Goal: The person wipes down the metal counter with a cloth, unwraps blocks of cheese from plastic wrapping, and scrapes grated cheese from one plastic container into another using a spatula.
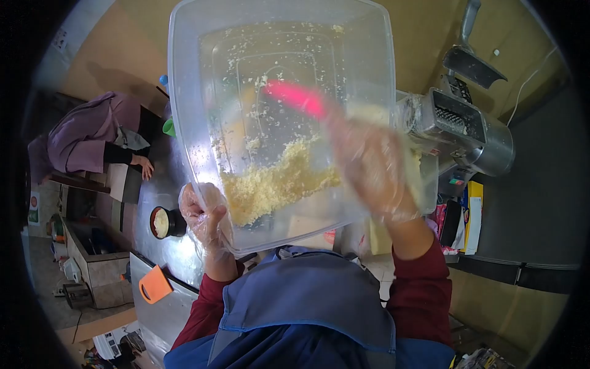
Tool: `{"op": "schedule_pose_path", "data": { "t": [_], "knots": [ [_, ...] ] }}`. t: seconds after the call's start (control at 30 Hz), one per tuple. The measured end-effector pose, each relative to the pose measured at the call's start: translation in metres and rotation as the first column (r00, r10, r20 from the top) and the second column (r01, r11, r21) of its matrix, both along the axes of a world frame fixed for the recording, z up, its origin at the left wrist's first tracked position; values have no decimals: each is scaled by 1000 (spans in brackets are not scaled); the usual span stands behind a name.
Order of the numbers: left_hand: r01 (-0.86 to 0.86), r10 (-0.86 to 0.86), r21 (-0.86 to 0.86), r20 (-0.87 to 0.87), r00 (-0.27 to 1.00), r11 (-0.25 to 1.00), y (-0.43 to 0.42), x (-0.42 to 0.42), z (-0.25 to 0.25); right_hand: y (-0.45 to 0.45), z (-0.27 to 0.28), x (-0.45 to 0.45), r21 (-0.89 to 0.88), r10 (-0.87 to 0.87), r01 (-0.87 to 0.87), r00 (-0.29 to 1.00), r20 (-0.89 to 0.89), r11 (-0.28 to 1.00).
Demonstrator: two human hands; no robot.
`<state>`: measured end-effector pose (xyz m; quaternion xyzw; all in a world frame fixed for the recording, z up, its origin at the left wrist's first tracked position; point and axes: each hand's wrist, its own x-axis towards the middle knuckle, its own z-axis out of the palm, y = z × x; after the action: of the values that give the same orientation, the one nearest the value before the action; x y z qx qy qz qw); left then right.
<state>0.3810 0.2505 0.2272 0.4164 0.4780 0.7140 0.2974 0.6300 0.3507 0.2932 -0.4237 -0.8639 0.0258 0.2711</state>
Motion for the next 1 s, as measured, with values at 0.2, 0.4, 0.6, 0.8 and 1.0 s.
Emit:
{"op": "schedule_pose_path", "data": {
  "t": [0.2,0.4,0.6,0.8,1.0],
  "knots": [
    [-44,46,13,-149,988,999,-8,10,15,62,0,-30,94,-441,438,897,7,894],
    [-101,102,18,-41,994,995,-2,2,19,1,-40,-23,-237,97,-83,994,50,968],
    [-117,139,131,-176,975,985,9,-6,13,-5,-70,-11,-254,200,-200,979,-26,946],
    [-183,190,82,-91,978,980,23,26,33,-29,-44,-42,-289,405,-419,908,-111,861],
    [-51,65,197,-65,996,979,27,18,23,-1,-59,-6,-124,264,-248,955,137,961]
  ]
}}
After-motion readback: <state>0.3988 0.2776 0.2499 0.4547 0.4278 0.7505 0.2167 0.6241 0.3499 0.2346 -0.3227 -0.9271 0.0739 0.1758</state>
